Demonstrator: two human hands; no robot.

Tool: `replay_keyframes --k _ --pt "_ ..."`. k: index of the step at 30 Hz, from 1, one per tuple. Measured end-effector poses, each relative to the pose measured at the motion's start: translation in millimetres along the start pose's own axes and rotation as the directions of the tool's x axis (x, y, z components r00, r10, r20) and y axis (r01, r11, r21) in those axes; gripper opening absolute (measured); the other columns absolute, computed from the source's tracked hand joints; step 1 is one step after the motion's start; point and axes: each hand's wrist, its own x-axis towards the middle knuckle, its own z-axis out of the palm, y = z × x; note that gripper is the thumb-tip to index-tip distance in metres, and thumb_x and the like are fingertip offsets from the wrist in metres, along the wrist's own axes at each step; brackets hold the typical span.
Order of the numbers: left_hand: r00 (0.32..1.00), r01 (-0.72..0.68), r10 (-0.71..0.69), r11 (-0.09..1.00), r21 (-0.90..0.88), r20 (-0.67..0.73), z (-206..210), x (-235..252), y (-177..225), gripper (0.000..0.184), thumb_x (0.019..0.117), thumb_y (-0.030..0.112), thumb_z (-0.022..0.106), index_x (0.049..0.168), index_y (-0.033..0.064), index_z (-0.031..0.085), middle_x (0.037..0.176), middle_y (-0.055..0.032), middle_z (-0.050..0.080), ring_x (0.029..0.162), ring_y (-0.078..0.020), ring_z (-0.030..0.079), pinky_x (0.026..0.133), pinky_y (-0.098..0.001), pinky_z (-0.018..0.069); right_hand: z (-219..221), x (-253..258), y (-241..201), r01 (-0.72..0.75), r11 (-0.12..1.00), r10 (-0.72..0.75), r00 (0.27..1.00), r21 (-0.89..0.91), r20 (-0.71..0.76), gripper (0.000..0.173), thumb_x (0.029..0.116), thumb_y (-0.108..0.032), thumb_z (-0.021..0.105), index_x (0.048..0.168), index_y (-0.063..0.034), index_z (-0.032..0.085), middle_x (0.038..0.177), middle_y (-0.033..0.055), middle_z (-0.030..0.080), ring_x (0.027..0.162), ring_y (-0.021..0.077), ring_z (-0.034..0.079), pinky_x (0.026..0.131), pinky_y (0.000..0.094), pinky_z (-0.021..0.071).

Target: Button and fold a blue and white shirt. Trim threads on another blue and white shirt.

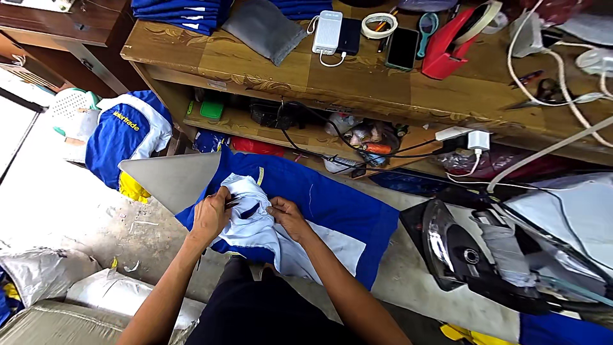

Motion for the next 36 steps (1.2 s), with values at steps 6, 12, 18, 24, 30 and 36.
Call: replay_keyframes --k 6,12,18,24,30,36 --pt "0.976 -0.073 0.122 0.964 -0.257 0.179 9.6 -5.8 24.4 0.045 0.095 0.04 0.063 0.129 0.0112 0.069 0.094 -0.013 0.074 0.086 -0.0312 0.07 0.082 -0.0583 0.0557 1.1 -4.8 2.5 0.077 0.994 -0.077 0.997 0.083 0.003 0.009 0.1002 -0.004 0.058 0.108 -0.0012 0.062 0.092 0.0041 0.071 0.082 0.0129 0.069 0.074 0.0333 0.0597" --pt "0.922 0.055 0.264 0.637 -0.769 0.284 54.3 0.2 16.5 0.03 0.0888 0.025 0.078 0.106 0.0024 0.068 0.078 0.0019 0.064 0.067 -0.0054 0.058 0.066 -0.0259 0.0518 -2.7 -7.5 -5.1 0.161 0.977 -0.168 0.985 0.142 0.032 0.01 0.1004 -0.002 0.056 0.109 -0.0026 0.06 0.09 0.0018 0.071 0.084 0.0121 0.069 0.08 0.034 0.0595" --pt "0.964 0.129 0.186 0.297 -0.946 0.19 47.4 6.5 4.2 0.02 0.0935 0.013 0.071 0.084 0.0138 0.054 0.059 0.0087 0.047 0.046 -0.0023 0.041 0.046 -0.0193 0.037 -6.9 -6.0 -2.9 0.228 0.973 -0.23 0.971 -0.046 -0.059 0.017 0.0944 -0.003 0.067 0.109 -0.0005 0.06 0.084 0.0019 0.069 0.077 0.0106 0.067 0.074 0.03 0.0583" --pt "0.97 0.112 0.184 0.239 -0.964 0.158 42.0 5.6 -7.1 0.013 0.0946 0.014 0.07 0.086 0.0118 0.06 0.058 0.0074 0.049 0.045 -0.0025 0.042 0.045 -0.0186 0.0373 -7.6 -9.8 -12.3 0.425 0.84 -0.475 0.876 -0.338 -0.08 0.017 0.0959 -0.007 0.062 0.11 0.0011 0.069 0.099 0.0071 0.07 0.085 0.0113 0.067 0.076 0.0283 0.0582" --pt "0.964 0.13 0.204 0.199 -0.971 0.171 41.9 3.1 -4.5 0.01 0.0951 0.013 0.069 0.088 0.0109 0.063 0.059 0.0069 0.052 0.046 -0.0027 0.045 0.046 -0.019 0.0395 21.0 -10.7 -27.6 0.491 0.579 -0.565 0.817 -0.651 0.115 0.021 0.0934 -0.031 0.074 0.105 -0.0151 0.08 0.104 0.0053 0.071 0.105 0.0178 0.062 0.095 0.0326 0.0508" --pt "0.972 0.162 0.15 0.133 -0.978 0.182 41.8 2.6 -6.2 0.007 0.096 0.01 0.067 0.089 0.0092 0.065 0.056 0.0068 0.051 0.044 -0.0026 0.044 0.045 -0.0187 0.0391 15.8 -1.2 -25.1 0.435 0.671 -0.504 0.861 -0.6 0.061 0.019 0.1001 -0.016 0.061 0.097 -0.0037 0.076 0.093 0.0062 0.075 0.091 0.012 0.07 0.087 0.0289 0.0555"
